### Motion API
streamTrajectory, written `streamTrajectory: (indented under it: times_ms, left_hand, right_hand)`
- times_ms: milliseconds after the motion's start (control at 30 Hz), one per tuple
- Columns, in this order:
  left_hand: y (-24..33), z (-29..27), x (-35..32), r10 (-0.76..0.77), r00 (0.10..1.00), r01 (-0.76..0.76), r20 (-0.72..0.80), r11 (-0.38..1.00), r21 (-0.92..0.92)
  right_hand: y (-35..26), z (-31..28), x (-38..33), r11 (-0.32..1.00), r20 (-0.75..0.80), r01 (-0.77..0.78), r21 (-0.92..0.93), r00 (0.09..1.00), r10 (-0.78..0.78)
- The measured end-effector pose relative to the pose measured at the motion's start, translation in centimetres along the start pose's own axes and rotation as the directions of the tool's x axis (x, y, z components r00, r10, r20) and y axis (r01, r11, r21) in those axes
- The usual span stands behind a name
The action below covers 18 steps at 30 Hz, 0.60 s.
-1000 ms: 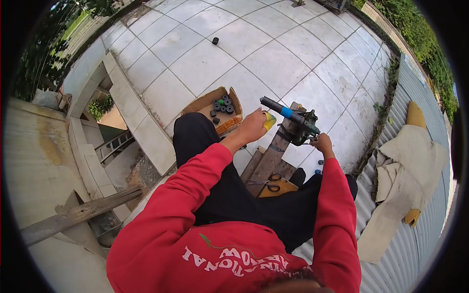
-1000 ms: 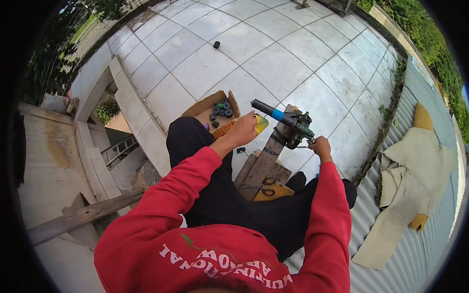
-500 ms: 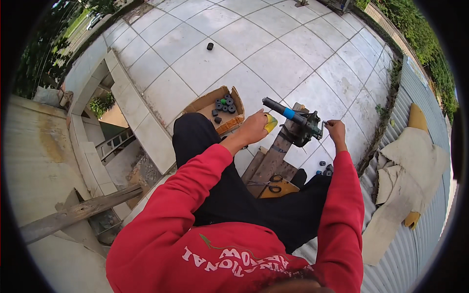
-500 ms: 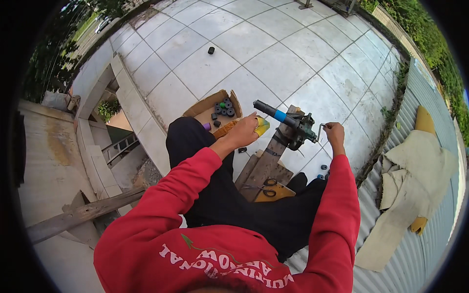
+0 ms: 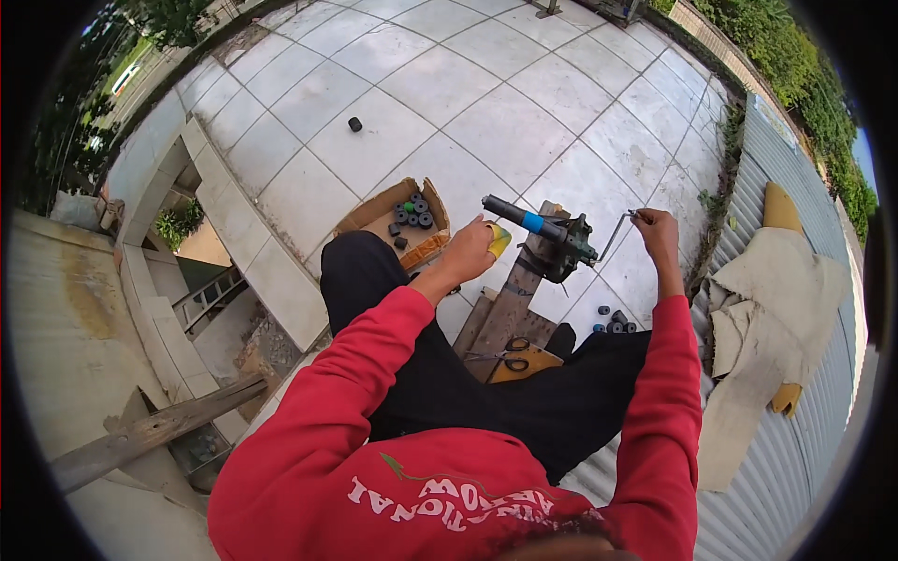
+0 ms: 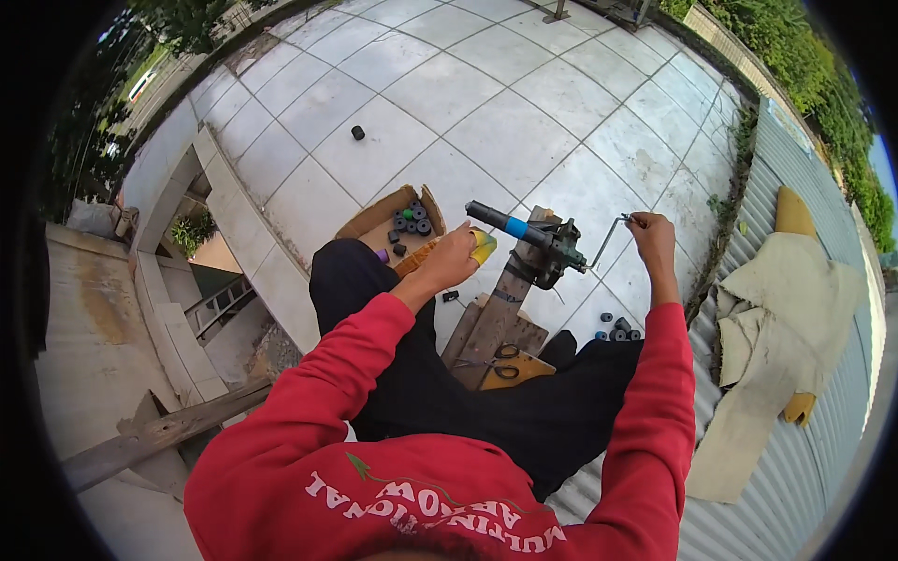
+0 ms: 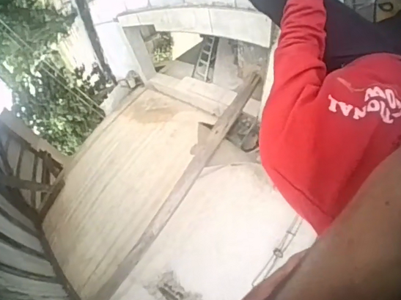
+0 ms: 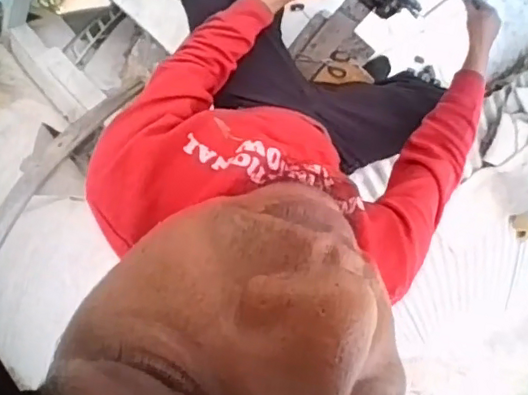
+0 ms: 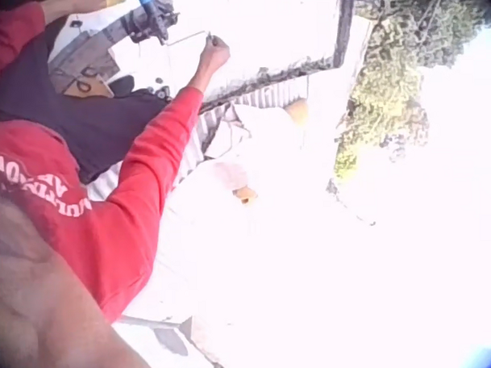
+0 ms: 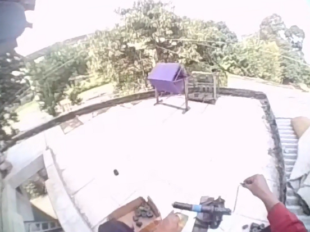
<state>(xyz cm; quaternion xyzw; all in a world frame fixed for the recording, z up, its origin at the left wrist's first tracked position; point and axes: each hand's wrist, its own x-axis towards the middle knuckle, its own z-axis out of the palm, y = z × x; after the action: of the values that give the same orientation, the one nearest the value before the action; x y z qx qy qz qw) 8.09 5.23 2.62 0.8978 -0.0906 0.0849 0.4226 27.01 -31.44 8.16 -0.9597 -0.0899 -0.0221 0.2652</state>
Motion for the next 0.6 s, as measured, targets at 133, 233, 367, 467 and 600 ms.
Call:
streamTrajectory:
  times_ms: [133,233,367,467,600]
  left_hand:
    - [-0.8,0.2,-0.2,-0.038,0.999,0.037,0.027,0.999,0.04]
    - [-1.7,0.8,-0.5,-0.014,1.0,0.013,0.018,0.998,0.057]
    - [-2.5,1.9,-0.3,0.024,0.999,-0.026,0.041,0.998,0.062]
    - [-3.4,2.2,-0.2,0.022,0.998,-0.024,0.051,0.998,0.051]
    - [-2.9,1.8,0.0,0.017,0.996,-0.02,0.082,0.999,0.036]
  right_hand:
    - [-2.1,-2.9,-2.2,0.999,0.009,0.045,0.0,0.999,-0.045]
    - [-3.7,-4.4,-4.5,0.999,0.004,0.029,0.044,1.0,-0.029]
    - [-5.3,-6.3,-8.0,0.998,0.001,0.051,0.044,0.999,-0.051]
    - [-6.8,-6.9,-10.2,0.998,0.054,0.032,0.054,0.998,-0.035]
    - [-8.1,-7.9,-13.1,1.0,0.155,-0.016,0.02,0.988,0.013]
